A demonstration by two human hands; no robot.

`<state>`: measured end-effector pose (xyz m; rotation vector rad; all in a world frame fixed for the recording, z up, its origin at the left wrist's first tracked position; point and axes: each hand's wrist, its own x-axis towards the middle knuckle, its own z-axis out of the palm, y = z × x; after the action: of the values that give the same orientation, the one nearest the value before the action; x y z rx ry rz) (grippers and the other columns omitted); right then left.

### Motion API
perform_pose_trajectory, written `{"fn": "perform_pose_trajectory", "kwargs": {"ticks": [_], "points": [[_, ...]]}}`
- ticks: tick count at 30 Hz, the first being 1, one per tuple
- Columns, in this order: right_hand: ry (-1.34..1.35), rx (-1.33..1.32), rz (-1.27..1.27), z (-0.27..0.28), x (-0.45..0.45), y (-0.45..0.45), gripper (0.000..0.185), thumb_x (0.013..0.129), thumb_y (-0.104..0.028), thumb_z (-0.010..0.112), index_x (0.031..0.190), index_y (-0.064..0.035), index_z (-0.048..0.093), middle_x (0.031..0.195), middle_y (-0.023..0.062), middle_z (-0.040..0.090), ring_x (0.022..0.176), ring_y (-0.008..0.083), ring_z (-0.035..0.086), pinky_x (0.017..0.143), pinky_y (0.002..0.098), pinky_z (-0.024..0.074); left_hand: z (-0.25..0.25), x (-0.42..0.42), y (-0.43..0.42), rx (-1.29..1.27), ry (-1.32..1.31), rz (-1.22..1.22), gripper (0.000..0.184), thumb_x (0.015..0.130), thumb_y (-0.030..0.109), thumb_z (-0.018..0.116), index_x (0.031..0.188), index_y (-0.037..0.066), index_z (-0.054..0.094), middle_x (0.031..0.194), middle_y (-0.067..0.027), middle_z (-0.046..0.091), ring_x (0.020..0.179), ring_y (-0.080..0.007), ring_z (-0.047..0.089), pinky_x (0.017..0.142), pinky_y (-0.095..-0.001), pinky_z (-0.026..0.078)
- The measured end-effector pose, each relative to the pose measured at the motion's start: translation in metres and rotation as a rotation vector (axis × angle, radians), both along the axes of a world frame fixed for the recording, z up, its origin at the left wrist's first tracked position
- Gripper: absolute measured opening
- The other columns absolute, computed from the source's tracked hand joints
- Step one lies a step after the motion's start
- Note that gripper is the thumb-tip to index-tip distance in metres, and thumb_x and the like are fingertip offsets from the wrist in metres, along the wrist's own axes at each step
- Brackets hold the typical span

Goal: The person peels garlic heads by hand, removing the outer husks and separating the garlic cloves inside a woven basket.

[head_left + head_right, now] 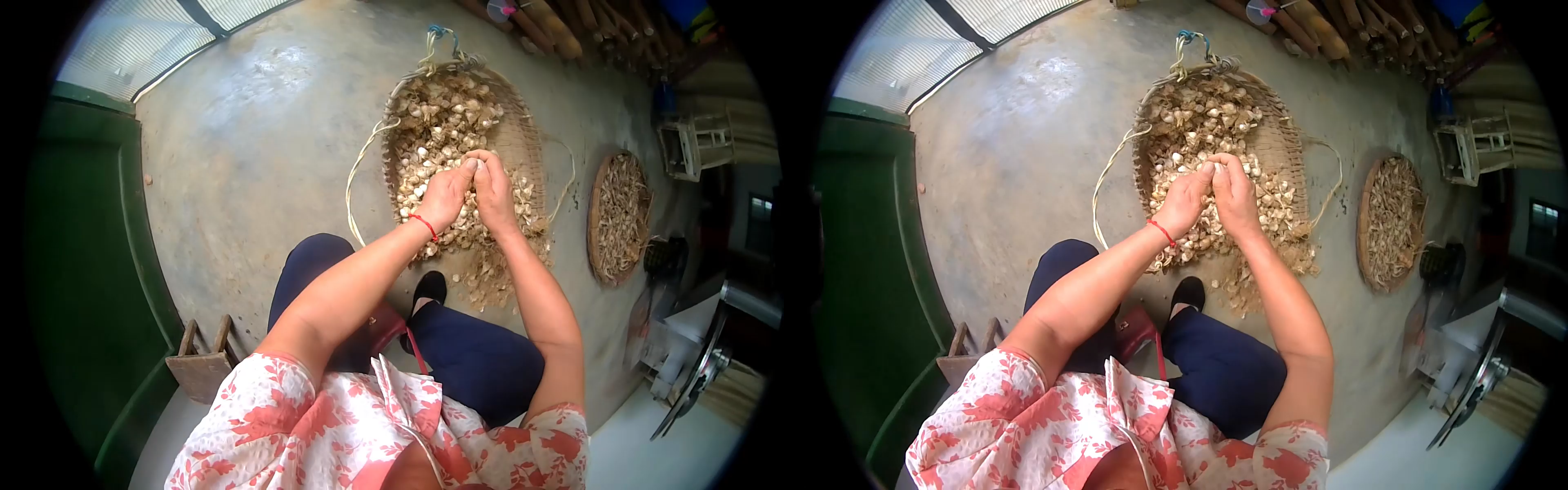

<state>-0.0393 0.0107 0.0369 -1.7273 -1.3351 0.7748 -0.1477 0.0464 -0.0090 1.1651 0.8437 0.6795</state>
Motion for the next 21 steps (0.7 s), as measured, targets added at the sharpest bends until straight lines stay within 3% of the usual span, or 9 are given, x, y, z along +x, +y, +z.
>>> {"fn": "perform_pose_trajectory", "kwargs": {"ticks": [3, 4, 7, 11, 12, 15, 17, 19, 21], "points": [[0.183, -0.004, 0.008, 0.003, -0.007, 0.002, 0.029, 0.096, -0.02, 0.04, 0.114, -0.0002, 0.052, 0.079, 0.0031, 0.059, 0.072, 0.0101, 0.053, 0.067, 0.0253, 0.045, -0.001, -0.003, -0.001, 0.197, 0.067, 0.062, 0.057, 0.096, 0.047, 0.041, 0.076, -0.003, 0.061, 0.066, -0.0194, 0.059, 0.062, -0.0308, 0.057, 0.059, -0.0386, 0.043], [0.328, -0.088, 0.016, 0.001, -0.006, 0.001, 0.029, 0.098, -0.021, 0.039, 0.117, -0.0029, 0.051, 0.082, 0.0019, 0.056, 0.071, 0.0068, 0.051, 0.062, 0.0211, 0.0434, 0.002, -0.006, -0.001, 0.219, 0.15, 0.036, 0.05, 0.097, 0.04, 0.042, 0.078, -0.002, 0.06, 0.068, -0.0138, 0.06, 0.062, -0.0211, 0.057, 0.06, -0.0336, 0.045], [0.628, -0.26, -0.147, 0.006, -0.009, 0.004, 0.03, 0.098, -0.02, 0.038, 0.12, -0.0038, 0.05, 0.07, -0.0027, 0.051, 0.056, 0.0036, 0.044, 0.047, 0.0189, 0.0374, 0.019, -0.016, 0.001, 0.265, 0.162, -0.04, 0.043, 0.095, 0.035, 0.046, 0.079, -0.002, 0.06, 0.071, -0.0161, 0.063, 0.065, -0.0272, 0.063, 0.06, -0.036, 0.048], [0.981, -0.311, -0.165, 0.012, 0.004, 0.002, 0.031, 0.099, -0.022, 0.035, 0.119, -0.0034, 0.05, 0.062, -0.0029, 0.046, 0.048, 0.0018, 0.038, 0.036, 0.0154, 0.0271, 0.018, -0.016, -0.001, 0.402, 0.069, -0.056, 0.037, 0.094, 0.032, 0.047, 0.081, -0.001, 0.058, 0.068, -0.014, 0.064, 0.064, -0.0245, 0.065, 0.059, -0.0349, 0.049], [0.997, -0.292, -0.155, 0.012, 0.012, 0.002, 0.032, 0.099, -0.026, 0.037, 0.119, -0.0042, 0.05, 0.06, -0.003, 0.044, 0.047, 0.0032, 0.037, 0.039, 0.0167, 0.0303, 0.013, -0.014, 0.0, 0.403, 0.067, -0.054, 0.037, 0.094, 0.032, 0.047, 0.081, -0.001, 0.058, 0.068, -0.014, 0.064, 0.064, -0.0245, 0.065, 0.059, -0.0349, 0.049], [1.184, -0.227, -0.191, 0.006, 0.035, 0.008, 0.034, 0.099, -0.03, 0.039, 0.117, -0.0051, 0.051, 0.06, -0.0016, 0.044, 0.048, 0.0061, 0.04, 0.043, 0.0209, 0.036, -0.001, -0.005, 0.009, -0.101, 0.088, -0.047, 0.032, 0.094, 0.025, 0.041, 0.075, 0.003, 0.055, 0.056, -0.0048, 0.055, 0.049, -0.0159, 0.054, 0.049, -0.0311, 0.046], [1.238, -0.232, -0.184, 0.006, 0.039, 0.004, 0.034, 0.098, -0.033, 0.04, 0.113, -0.0055, 0.052, 0.062, 0.0005, 0.048, 0.052, 0.0101, 0.045, 0.049, 0.0247, 0.0404, -0.002, -0.01, 0.01, -0.545, -0.247, -0.027, 0.026, 0.094, 0.027, 0.04, 0.087, 0.007, 0.055, 0.068, -0.0011, 0.053, 0.052, -0.0135, 0.051, 0.047, -0.0281, 0.042], [1.202, -0.309, -0.183, 0.008, 0.033, 0.004, 0.036, 0.097, -0.038, 0.04, 0.109, -0.0062, 0.051, 0.066, 0.0031, 0.053, 0.056, 0.0127, 0.05, 0.05, 0.0252, 0.0418, 0.022, -0.014, 0.014, -0.788, -0.417, 0.033, 0.026, 0.095, 0.031, 0.043, 0.093, 0.008, 0.054, 0.075, -0.0014, 0.054, 0.059, -0.0123, 0.052, 0.051, -0.0261, 0.043], [1.212, -0.317, -0.124, 0.005, 0.028, 0.002, 0.031, 0.096, -0.036, 0.047, 0.104, -0.0069, 0.052, 0.068, 0.0031, 0.056, 0.055, 0.0127, 0.051, 0.05, 0.0236, 0.042, 0.022, -0.018, 0.015, -0.772, -0.436, -0.033, 0.025, 0.095, 0.031, 0.046, 0.093, 0.008, 0.054, 0.074, -0.0013, 0.055, 0.061, -0.0118, 0.053, 0.053, -0.0256, 0.043]]}}
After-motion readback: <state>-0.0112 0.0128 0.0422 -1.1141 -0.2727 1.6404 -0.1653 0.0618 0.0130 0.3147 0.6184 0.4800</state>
